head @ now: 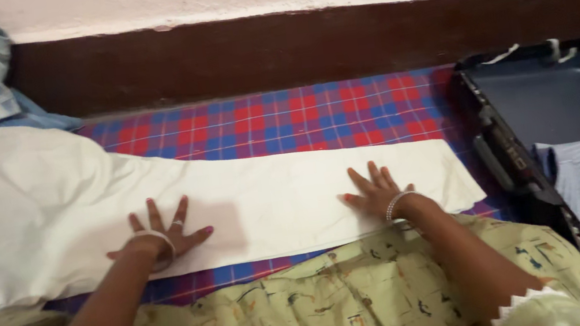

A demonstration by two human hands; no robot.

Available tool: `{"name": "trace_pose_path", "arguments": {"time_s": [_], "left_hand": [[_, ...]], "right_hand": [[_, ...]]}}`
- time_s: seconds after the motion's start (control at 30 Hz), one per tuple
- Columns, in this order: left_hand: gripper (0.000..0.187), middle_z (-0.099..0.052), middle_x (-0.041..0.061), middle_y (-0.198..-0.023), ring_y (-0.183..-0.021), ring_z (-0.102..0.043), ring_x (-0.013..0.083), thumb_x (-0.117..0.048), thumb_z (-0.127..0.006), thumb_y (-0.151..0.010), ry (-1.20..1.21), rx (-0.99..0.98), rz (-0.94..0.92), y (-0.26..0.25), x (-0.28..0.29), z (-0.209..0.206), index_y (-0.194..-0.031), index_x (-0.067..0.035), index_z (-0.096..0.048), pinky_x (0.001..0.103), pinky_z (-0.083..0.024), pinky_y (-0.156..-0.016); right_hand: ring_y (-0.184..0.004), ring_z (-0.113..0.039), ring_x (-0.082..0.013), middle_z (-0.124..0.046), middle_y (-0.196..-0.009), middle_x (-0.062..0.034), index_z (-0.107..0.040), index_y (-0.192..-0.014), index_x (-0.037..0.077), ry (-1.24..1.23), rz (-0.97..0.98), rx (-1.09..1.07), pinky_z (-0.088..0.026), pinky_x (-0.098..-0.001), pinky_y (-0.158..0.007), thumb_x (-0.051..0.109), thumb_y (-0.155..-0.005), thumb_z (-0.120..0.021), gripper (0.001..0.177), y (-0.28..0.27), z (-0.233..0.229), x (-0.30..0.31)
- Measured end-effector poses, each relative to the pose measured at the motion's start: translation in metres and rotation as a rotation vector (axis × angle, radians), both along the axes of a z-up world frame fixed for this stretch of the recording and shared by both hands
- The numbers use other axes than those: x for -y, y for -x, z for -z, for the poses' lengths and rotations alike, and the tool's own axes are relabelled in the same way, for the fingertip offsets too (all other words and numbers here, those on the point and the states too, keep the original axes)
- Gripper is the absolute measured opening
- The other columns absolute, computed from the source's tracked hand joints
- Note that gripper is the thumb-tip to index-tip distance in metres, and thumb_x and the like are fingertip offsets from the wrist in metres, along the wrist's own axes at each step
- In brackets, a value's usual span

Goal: The person folds a pair of trousers by hand on a bed and then places them into an open suitcase.

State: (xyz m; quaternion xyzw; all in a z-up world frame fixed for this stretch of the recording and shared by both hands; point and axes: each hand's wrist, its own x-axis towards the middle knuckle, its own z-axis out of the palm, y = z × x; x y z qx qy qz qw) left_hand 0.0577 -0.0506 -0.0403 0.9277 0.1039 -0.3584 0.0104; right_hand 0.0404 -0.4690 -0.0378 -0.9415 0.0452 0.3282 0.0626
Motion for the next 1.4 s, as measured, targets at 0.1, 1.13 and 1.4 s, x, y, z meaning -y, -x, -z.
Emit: {"name": "trace_pose_path", "arguments": {"time_s": [0.1, 1.13, 1.4], "left_hand": [[0.117, 0.025, 0.017, -0.168, -0.151, 0.019, 0.0473, -0.104, -0.038, -0.077, 0.071, -0.004, -0.128, -0.023, 0.029, 0.000, -0.163, -0.042, 0.011, 0.084, -0.009, -0.105], [0.094, 0.022, -0.006, -0.170, -0.152, 0.027, 0.0355, -0.088, -0.036, -0.078, 0.198, 0.520, -0.041, -0.041, 0.043, 0.055, -0.157, -0.053, -0.001, 0.081, 0.015, -0.104], [0.096, 0.021, -0.005, -0.171, -0.155, 0.022, 0.0297, -0.087, -0.037, -0.081, 0.203, 0.493, 0.116, -0.009, 0.019, 0.064, -0.160, -0.049, 0.000, 0.069, 0.011, -0.116]], "right_hand": [[-0.157, 0.021, -0.0303, 0.029, -0.169, -0.0047, 0.012, -0.162, 0.045, 0.044, 0.089, 0.006, -0.005, -0.0761, -0.117, 0.082, -0.088, -0.021, 0.089, -0.004, 0.007, -0.035], [-0.158, 0.015, -0.0229, 0.019, -0.171, -0.0063, 0.009, -0.162, 0.041, 0.156, 0.440, 0.327, 0.000, -0.0641, -0.123, 0.084, -0.087, -0.021, 0.091, -0.049, 0.036, 0.046], [-0.159, 0.007, -0.0313, 0.009, -0.171, -0.0136, 0.002, -0.163, 0.035, 0.050, 0.379, 0.221, -0.011, -0.0611, -0.124, 0.087, -0.079, -0.044, 0.109, -0.085, 0.109, 0.167]]}}
